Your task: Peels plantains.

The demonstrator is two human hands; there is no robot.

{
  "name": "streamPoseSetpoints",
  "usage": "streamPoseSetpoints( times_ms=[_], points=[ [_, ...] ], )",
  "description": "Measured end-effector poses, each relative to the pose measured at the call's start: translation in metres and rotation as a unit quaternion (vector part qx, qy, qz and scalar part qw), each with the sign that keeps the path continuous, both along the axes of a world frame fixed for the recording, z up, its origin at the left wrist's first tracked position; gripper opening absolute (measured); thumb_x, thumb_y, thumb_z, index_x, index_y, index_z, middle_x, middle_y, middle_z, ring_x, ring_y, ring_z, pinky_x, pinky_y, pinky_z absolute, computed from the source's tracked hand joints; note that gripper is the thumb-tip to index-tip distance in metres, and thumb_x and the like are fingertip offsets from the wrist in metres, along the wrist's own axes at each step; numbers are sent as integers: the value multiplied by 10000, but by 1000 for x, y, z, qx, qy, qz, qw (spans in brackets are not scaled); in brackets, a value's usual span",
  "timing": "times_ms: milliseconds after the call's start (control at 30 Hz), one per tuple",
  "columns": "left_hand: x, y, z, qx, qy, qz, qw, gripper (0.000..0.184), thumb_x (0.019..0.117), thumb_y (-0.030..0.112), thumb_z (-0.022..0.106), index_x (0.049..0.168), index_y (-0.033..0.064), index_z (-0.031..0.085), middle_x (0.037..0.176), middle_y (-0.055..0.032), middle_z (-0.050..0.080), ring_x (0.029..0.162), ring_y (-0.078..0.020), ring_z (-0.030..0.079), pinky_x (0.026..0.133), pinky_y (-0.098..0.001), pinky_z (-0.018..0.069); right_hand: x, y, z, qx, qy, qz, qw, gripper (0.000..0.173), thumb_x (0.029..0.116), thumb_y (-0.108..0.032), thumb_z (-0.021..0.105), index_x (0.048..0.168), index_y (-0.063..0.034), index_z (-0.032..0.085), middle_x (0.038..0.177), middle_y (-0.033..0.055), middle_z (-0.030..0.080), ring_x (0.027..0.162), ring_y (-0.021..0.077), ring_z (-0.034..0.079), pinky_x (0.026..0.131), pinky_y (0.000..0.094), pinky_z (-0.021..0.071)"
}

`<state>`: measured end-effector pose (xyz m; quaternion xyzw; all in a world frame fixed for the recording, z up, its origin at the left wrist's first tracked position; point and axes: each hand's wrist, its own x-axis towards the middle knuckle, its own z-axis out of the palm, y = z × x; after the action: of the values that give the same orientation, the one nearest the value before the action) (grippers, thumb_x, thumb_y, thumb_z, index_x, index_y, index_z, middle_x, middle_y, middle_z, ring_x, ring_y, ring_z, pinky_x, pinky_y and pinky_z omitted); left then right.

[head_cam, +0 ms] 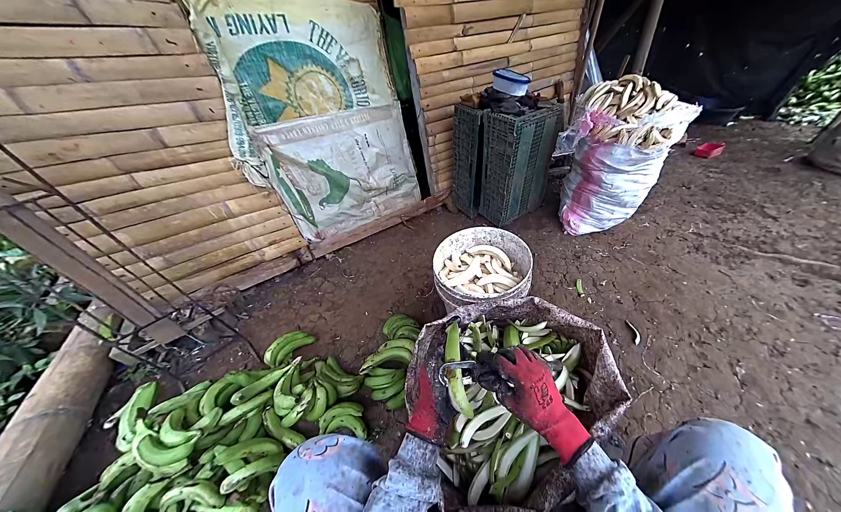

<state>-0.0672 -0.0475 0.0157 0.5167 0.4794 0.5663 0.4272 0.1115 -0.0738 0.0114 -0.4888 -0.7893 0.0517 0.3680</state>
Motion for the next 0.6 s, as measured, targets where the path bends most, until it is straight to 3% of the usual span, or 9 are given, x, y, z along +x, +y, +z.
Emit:
streamPoseSetpoints(
  times_ms=[33, 133, 200, 300, 367, 400, 500, 567, 600],
  points=[
    [4, -5, 7, -18, 37, 8, 999, 388, 1094, 147, 391, 1409, -56, 493, 1265, -163, 614, 1086, -128, 616, 969, -282, 507, -3, 2, 3, -50, 24, -26, 998, 387, 846, -148, 720, 1225, -76, 737, 1132, 231, 709, 1060, 435, 682, 877, 572, 552],
    [11, -17, 18, -57, 111, -26, 992, 409, 1094, 142, 416, 1418, -98, 484, 1375, -238, 569, 1245, -195, 568, 1091, -324, 435, 0, 13, 12, -167, 79, -111, 976, 426, 921, -144, 645, 1325, -9, 656, 1202, 264, 672, 1101, 426, 667, 938, 567, 528],
    [14, -21, 26, -21, 154, -35, 987, 401, 1072, 142, 479, 1383, -105, 535, 1373, -237, 596, 1290, -184, 568, 1130, -307, 409, 10, 17, 13, -195, 116, -147, 963, 420, 945, -134, 627, 1339, 11, 635, 1217, 258, 672, 1123, 404, 665, 983, 548, 511],
    [18, 5, 49, 112, 221, 6, 969, 430, 1057, 184, 502, 1410, -60, 540, 1349, -208, 632, 1284, -191, 596, 1141, -334, 424, 23, 19, 12, -117, 189, -162, 961, 363, 955, -162, 635, 1259, 32, 675, 1125, 230, 710, 1052, 357, 694, 965, 516, 534],
    [20, 46, 78, 166, 302, 41, 938, 471, 1046, 226, 528, 1477, 37, 508, 1305, -207, 657, 1219, -299, 633, 1086, -484, 459, 24, 16, 17, -65, 214, -153, 963, 352, 953, -186, 645, 1222, 36, 692, 1088, 212, 721, 1015, 328, 707, 940, 491, 552],
    [24, 67, 96, 166, 343, 41, 924, 511, 1059, 258, 538, 1521, 59, 451, 1323, -236, 633, 1223, -368, 618, 1067, -553, 450, 24, 14, 19, -43, 224, -148, 962, 353, 941, -176, 650, 1211, 47, 696, 1076, 214, 725, 1001, 329, 713, 929, 491, 557],
    [37, 120, 117, 197, 409, 43, 890, 680, 1056, 388, 537, 1602, 89, 265, 1483, -269, 479, 1351, -456, 488, 1105, -613, 404, 31, 12, 23, -3, 259, -142, 955, 346, 937, -192, 652, 1199, 28, 708, 1056, 172, 739, 968, 261, 722, 896, 428, 578],
    [55, 127, 107, 164, 405, 41, 899, 686, 1054, 389, 540, 1598, 71, 270, 1488, -276, 464, 1350, -459, 483, 1105, -615, 400, 42, 12, 29, 8, 288, -141, 947, 338, 961, -199, 641, 1220, 8, 708, 1085, 137, 746, 983, 191, 720, 909, 365, 579],
    [64, 122, 95, 114, 414, 24, 903, 662, 1055, 379, 536, 1588, 71, 293, 1447, -269, 508, 1302, -446, 530, 1079, -613, 432, 47, 12, 32, 13, 301, -144, 943, 332, 973, -213, 634, 1218, -2, 710, 1085, 115, 749, 979, 151, 716, 905, 330, 576]
  ],
)
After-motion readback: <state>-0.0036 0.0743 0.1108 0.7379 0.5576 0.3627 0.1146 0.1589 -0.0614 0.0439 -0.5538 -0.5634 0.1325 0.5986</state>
